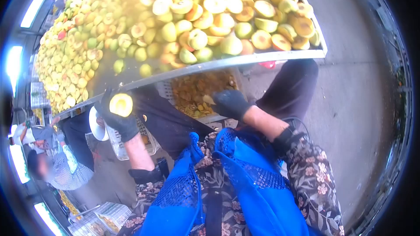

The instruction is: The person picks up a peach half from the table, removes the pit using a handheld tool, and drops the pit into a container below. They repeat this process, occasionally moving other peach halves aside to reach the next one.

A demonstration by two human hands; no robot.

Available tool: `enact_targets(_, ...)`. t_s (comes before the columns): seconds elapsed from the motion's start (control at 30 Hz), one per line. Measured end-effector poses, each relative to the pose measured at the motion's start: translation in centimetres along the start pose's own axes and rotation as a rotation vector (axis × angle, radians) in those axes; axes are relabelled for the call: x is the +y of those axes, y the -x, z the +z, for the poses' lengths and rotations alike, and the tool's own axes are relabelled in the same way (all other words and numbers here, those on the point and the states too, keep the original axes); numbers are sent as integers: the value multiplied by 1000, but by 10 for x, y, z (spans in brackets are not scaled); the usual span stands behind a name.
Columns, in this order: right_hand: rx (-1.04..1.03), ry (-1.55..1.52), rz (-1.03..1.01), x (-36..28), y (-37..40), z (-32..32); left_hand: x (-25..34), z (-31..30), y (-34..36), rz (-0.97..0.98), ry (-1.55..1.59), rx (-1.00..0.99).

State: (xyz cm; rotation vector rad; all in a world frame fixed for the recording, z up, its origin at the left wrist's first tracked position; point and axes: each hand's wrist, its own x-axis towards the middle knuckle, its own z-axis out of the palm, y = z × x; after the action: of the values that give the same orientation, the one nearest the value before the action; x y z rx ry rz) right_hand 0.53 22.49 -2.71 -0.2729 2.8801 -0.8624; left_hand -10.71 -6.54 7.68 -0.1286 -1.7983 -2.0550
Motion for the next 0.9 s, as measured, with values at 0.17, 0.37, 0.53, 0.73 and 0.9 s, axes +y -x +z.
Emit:
enact_targets(0.17,-231,-11,-7,13,9,2,-17,-61,-43,291,-988,-82)
enact_targets(0.37,-264,-107,147,12,10,-14,-66,68,-142,362,-889,-355)
enact_targets(0.53,-275,-37,105,6,16,-41,-127,97,-173,429,-880,-371)
enact_targets(0.73,242,-494,-115,-46,-40,-92,-48,89,-113,47,-505,-261)
enact_targets(0.9,458,-941,16,-90,-88,-110,28,103,-30,-130,-323,-316)
